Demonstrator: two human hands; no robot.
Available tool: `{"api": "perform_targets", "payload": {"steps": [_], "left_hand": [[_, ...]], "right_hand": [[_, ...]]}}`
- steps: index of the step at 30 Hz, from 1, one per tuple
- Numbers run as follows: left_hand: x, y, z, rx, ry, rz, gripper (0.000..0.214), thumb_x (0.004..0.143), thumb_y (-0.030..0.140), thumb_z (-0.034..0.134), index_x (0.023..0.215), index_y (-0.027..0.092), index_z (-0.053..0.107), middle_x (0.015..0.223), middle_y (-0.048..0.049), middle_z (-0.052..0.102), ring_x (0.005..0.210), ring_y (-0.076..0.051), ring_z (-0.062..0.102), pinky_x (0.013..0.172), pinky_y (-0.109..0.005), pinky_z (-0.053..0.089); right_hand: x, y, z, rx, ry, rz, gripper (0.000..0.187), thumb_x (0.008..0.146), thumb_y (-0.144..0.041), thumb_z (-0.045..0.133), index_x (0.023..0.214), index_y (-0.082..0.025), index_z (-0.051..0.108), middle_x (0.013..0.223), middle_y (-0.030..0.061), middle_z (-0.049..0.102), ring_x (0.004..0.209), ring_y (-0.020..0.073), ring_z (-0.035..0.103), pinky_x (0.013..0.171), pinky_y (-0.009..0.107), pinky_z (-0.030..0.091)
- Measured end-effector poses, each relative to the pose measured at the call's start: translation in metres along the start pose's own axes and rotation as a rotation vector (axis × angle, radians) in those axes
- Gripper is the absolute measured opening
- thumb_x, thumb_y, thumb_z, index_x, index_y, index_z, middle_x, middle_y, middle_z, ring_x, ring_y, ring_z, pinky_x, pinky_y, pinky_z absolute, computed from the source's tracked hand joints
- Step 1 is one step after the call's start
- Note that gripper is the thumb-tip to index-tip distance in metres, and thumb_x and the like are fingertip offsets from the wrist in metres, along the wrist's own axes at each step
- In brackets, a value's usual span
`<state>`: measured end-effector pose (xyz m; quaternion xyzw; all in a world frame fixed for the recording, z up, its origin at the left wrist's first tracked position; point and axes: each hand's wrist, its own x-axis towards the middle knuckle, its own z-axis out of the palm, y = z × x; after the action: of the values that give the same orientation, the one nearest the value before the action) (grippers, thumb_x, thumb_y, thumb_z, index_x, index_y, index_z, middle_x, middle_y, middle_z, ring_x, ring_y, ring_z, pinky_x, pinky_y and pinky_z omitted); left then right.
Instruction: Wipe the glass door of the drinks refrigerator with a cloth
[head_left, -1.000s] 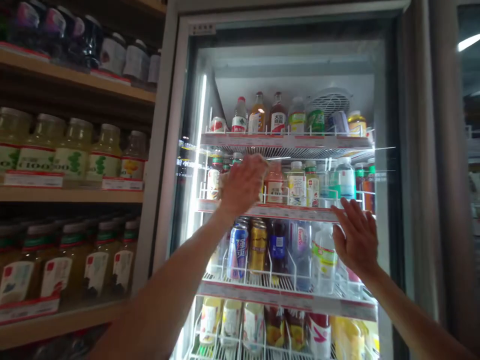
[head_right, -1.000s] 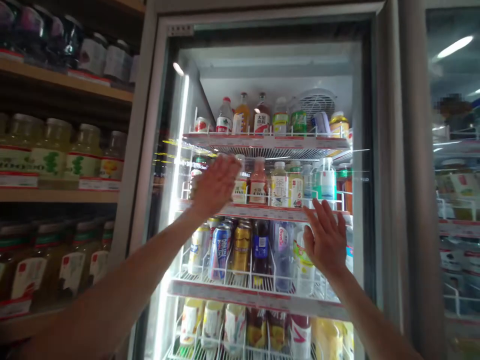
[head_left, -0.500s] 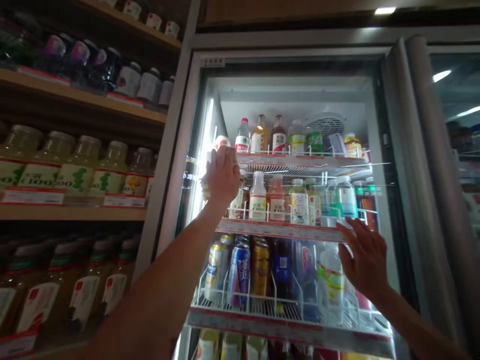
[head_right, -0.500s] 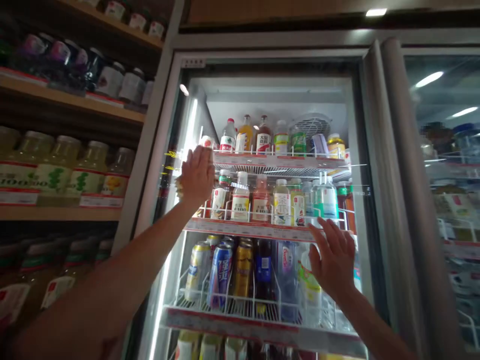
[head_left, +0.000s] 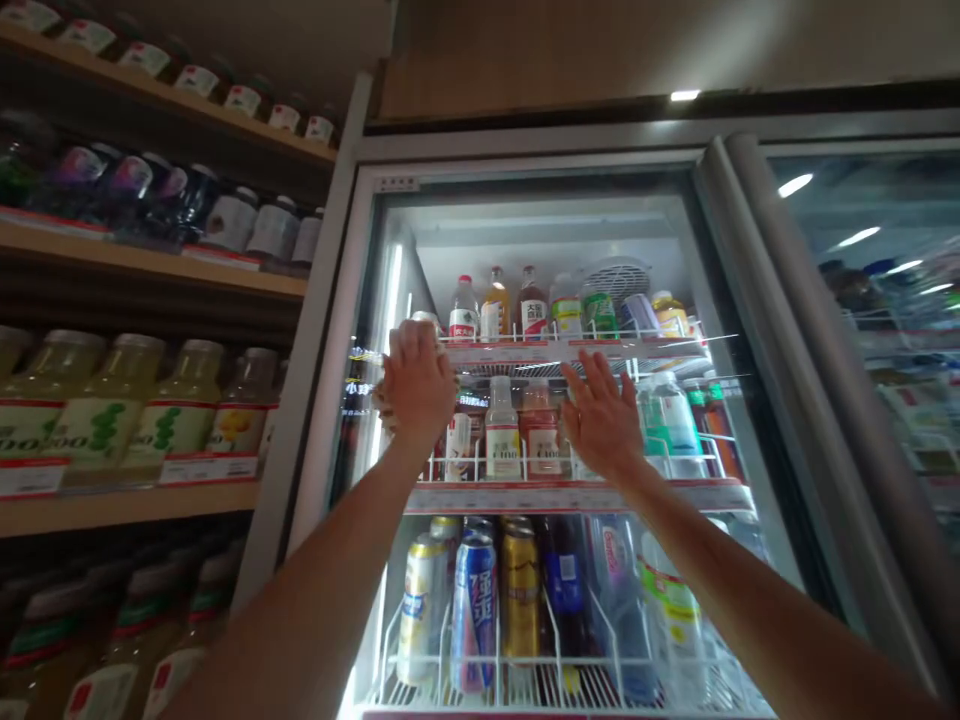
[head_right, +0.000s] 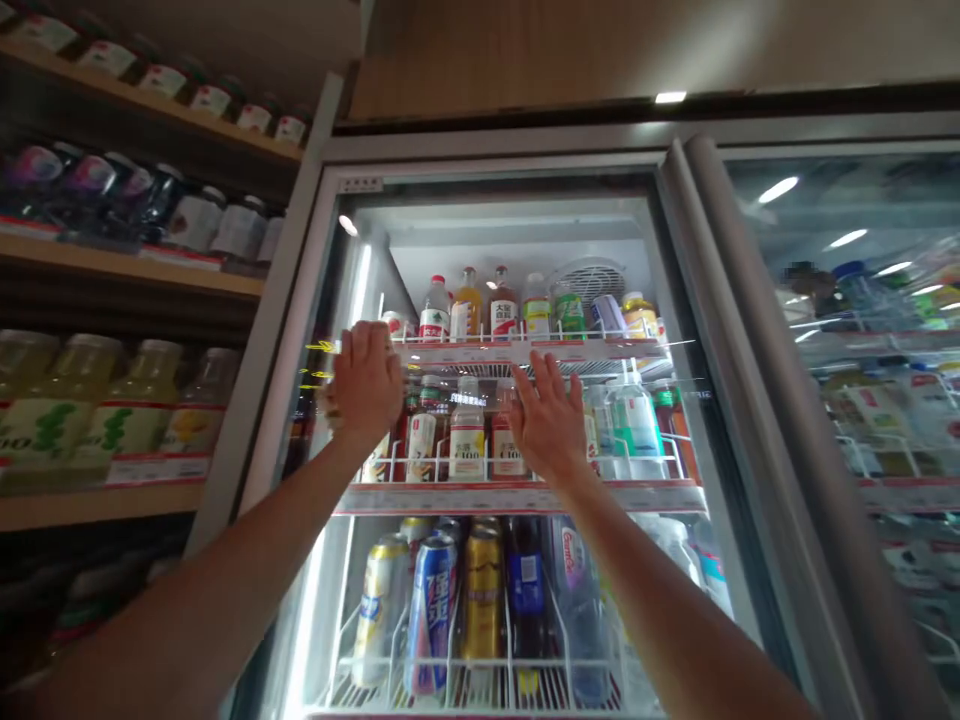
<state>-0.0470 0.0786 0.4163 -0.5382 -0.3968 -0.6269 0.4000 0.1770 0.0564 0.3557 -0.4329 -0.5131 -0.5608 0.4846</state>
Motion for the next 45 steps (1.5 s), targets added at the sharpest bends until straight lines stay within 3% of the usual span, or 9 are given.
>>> {"api": "perform_targets", "payload": {"steps": [5,9,12,19,25,31,38,43,45], "left_hand": [[-0.011,0.012,0.003,-0.020,-0.181,0.498,0.048,0.094,0.030,0.031,0.141,0.022,0.039,0.151,-0.0032,0.036,0.142,-0.024,0.027,0.115,-0.047,0.029],[0.025,-0.041,-0.011,0.026,-0.059,0.210,0.049,0.092,0.028,0.028,0.137,0.017,0.043,0.146,-0.0109,0.041,0.139,-0.028,0.032,0.111,-0.051,0.032],[0.037,-0.038,-0.008,0.029,0.019,0.076,0.051,0.091,0.024,0.027,0.136,0.006,0.041,0.145,-0.0213,0.040,0.139,-0.034,0.030,0.109,-0.058,0.031],[0.019,0.032,0.014,-0.035,-0.217,0.538,0.049,0.094,0.034,0.033,0.141,0.023,0.037,0.152,-0.0023,0.035,0.142,-0.022,0.025,0.115,-0.044,0.027],[0.028,-0.013,0.001,0.022,-0.041,0.074,0.051,0.093,0.027,0.029,0.140,0.009,0.037,0.149,-0.0170,0.035,0.141,-0.029,0.027,0.113,-0.052,0.028],[-0.014,0.036,0.010,-0.035,-0.260,0.633,0.048,0.094,0.031,0.033,0.142,0.025,0.036,0.152,-0.0012,0.034,0.143,-0.021,0.023,0.116,-0.043,0.027],[0.001,-0.003,-0.003,0.029,-0.058,0.028,0.051,0.093,0.024,0.029,0.141,0.008,0.036,0.150,-0.0166,0.033,0.142,-0.029,0.024,0.114,-0.051,0.026],[-0.041,0.035,0.006,-0.053,-0.191,0.518,0.048,0.095,0.030,0.033,0.141,0.024,0.038,0.152,-0.0016,0.035,0.142,-0.020,0.025,0.115,-0.043,0.029],[-0.040,0.024,0.003,-0.027,-0.190,0.439,0.048,0.095,0.030,0.032,0.141,0.022,0.038,0.151,-0.0021,0.035,0.142,-0.021,0.025,0.115,-0.043,0.028]], "right_hand": [[0.000,0.004,0.000,0.026,0.035,-0.018,0.040,0.093,-0.026,0.037,0.131,-0.022,0.048,0.146,0.0077,0.043,0.138,0.0244,0.036,0.109,0.051,0.031],[0.001,0.001,0.001,0.017,0.058,-0.007,0.040,0.091,-0.024,0.038,0.130,-0.022,0.049,0.145,0.0078,0.045,0.137,0.0249,0.036,0.109,0.052,0.032],[0.000,-0.002,0.001,0.006,0.055,-0.004,0.040,0.091,-0.023,0.038,0.130,-0.021,0.049,0.145,0.0088,0.044,0.138,0.0252,0.035,0.109,0.052,0.031],[-0.002,0.002,0.001,0.025,0.073,-0.020,0.039,0.092,-0.023,0.038,0.129,-0.021,0.050,0.144,0.0074,0.046,0.137,0.0236,0.037,0.110,0.049,0.030],[-0.001,-0.001,0.000,0.046,0.060,0.009,0.039,0.091,-0.022,0.036,0.127,-0.021,0.052,0.143,0.0072,0.047,0.137,0.0241,0.037,0.110,0.050,0.030],[-0.003,0.003,0.000,0.067,0.049,-0.005,0.040,0.091,-0.023,0.036,0.128,-0.020,0.051,0.144,0.0077,0.046,0.137,0.0244,0.038,0.110,0.051,0.031],[-0.005,0.005,0.002,0.077,0.069,-0.005,0.041,0.090,-0.022,0.037,0.127,-0.020,0.053,0.143,0.0085,0.047,0.136,0.0250,0.039,0.110,0.051,0.031],[-0.006,0.008,0.002,0.112,0.089,-0.028,0.043,0.089,-0.022,0.037,0.130,-0.021,0.051,0.142,0.0085,0.048,0.135,0.0255,0.039,0.110,0.052,0.030],[-0.007,0.009,0.004,0.144,0.104,-0.026,0.045,0.089,-0.022,0.036,0.132,-0.022,0.050,0.142,0.0092,0.049,0.135,0.0259,0.039,0.110,0.053,0.030]]}}
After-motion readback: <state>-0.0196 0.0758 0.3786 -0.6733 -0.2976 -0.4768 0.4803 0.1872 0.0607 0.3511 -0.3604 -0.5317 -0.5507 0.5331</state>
